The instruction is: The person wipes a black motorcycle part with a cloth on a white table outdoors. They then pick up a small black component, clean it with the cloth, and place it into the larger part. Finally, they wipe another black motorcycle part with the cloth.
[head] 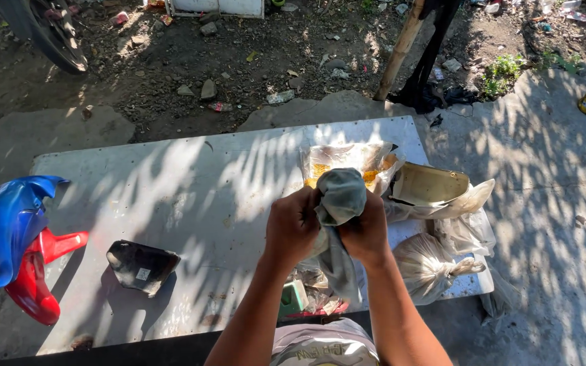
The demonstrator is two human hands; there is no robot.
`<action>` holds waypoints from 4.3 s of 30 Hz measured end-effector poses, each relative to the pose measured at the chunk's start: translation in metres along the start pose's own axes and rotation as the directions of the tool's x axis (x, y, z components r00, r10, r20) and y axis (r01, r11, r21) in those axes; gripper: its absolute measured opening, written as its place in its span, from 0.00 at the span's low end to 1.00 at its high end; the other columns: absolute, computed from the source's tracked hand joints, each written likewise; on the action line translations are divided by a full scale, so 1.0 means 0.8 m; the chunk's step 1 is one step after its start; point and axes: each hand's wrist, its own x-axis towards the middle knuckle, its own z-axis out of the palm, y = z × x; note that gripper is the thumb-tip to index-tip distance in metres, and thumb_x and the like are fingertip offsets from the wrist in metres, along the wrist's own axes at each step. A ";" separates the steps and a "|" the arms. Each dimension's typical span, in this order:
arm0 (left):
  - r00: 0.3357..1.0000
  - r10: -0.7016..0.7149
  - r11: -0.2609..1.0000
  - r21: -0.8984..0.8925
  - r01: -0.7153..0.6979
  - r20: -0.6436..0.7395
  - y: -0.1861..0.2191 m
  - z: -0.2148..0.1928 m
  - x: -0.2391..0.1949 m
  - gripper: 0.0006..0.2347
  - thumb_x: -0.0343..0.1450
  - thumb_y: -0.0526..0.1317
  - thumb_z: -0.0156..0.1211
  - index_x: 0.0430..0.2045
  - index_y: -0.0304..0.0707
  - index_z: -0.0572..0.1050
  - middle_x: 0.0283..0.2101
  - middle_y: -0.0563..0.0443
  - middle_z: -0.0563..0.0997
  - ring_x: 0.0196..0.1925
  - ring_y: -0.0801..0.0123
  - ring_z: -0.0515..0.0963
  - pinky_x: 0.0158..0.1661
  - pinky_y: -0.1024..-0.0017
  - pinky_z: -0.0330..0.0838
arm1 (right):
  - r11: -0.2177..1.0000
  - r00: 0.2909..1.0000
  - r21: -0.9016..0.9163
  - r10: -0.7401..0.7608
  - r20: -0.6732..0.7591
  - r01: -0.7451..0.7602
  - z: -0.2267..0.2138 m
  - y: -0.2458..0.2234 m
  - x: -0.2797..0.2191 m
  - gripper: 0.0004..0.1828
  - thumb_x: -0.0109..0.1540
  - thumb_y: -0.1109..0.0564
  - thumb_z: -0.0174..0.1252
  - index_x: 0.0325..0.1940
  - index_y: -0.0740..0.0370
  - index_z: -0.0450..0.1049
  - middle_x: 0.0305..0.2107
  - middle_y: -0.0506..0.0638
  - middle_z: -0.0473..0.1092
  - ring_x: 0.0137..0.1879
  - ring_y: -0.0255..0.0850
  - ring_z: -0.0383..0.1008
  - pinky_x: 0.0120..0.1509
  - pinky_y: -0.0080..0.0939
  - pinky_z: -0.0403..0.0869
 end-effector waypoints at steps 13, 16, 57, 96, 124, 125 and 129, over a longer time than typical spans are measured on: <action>0.989 0.128 0.957 0.254 -0.143 0.074 -0.005 -0.022 0.006 0.03 0.71 0.34 0.52 0.29 0.39 0.74 0.20 0.39 0.75 0.23 0.36 0.78 0.24 0.51 0.71 | 0.993 0.993 -0.120 -0.014 -0.120 0.000 0.028 -0.008 0.005 0.11 0.60 0.66 0.57 0.22 0.62 0.72 0.16 0.46 0.65 0.34 0.32 0.63 0.39 0.40 0.69; 0.973 0.229 0.916 0.330 -0.227 0.033 -0.007 -0.027 0.006 0.04 0.74 0.39 0.54 0.31 0.44 0.76 0.23 0.47 0.76 0.23 0.43 0.79 0.24 0.57 0.73 | 0.997 0.987 -0.033 0.064 -0.149 -0.069 0.020 0.001 0.004 0.11 0.60 0.64 0.56 0.22 0.59 0.73 0.18 0.40 0.66 0.31 0.30 0.62 0.39 0.42 0.71; 0.922 0.351 0.935 0.121 -0.334 -0.163 0.048 -0.046 0.024 0.09 0.69 0.31 0.67 0.35 0.53 0.86 0.17 0.51 0.76 0.19 0.57 0.79 0.21 0.70 0.75 | 0.961 0.995 -0.267 0.085 0.047 -0.069 -0.028 -0.043 0.020 0.11 0.66 0.51 0.59 0.37 0.57 0.83 0.20 0.50 0.74 0.28 0.35 0.72 0.38 0.38 0.72; 0.946 0.257 0.932 -0.209 -0.297 -0.198 0.054 -0.039 0.020 0.04 0.68 0.32 0.70 0.33 0.42 0.85 0.19 0.46 0.81 0.21 0.59 0.83 0.26 0.68 0.78 | 0.970 0.975 -0.157 -0.200 -0.096 0.184 -0.030 -0.039 0.001 0.07 0.58 0.69 0.67 0.40 0.67 0.84 0.26 0.56 0.79 0.35 0.40 0.80 0.47 0.42 0.79; 0.963 0.241 0.910 -0.319 -0.267 -0.117 0.055 -0.030 0.024 0.04 0.68 0.32 0.70 0.35 0.40 0.85 0.21 0.42 0.82 0.25 0.57 0.85 0.29 0.66 0.78 | 0.985 0.984 -0.057 -0.166 -0.064 0.162 -0.029 -0.023 -0.001 0.08 0.54 0.72 0.69 0.37 0.70 0.83 0.24 0.54 0.79 0.38 0.34 0.79 0.42 0.35 0.78; 0.962 0.247 0.907 -0.322 -0.273 -0.118 0.055 -0.030 0.024 0.05 0.68 0.33 0.70 0.35 0.41 0.85 0.21 0.44 0.81 0.24 0.61 0.84 0.28 0.68 0.77 | 0.985 0.984 -0.054 -0.169 -0.061 0.166 -0.031 -0.022 -0.001 0.08 0.54 0.72 0.69 0.37 0.70 0.83 0.23 0.54 0.79 0.37 0.34 0.79 0.41 0.34 0.78; 0.961 0.257 0.903 -0.327 -0.277 -0.104 0.055 -0.029 0.024 0.05 0.68 0.33 0.70 0.35 0.43 0.85 0.21 0.45 0.81 0.21 0.63 0.81 0.25 0.70 0.76 | 0.982 0.981 -0.034 -0.186 -0.054 0.184 -0.031 -0.019 0.000 0.08 0.53 0.72 0.70 0.36 0.70 0.83 0.22 0.53 0.79 0.33 0.29 0.76 0.37 0.31 0.76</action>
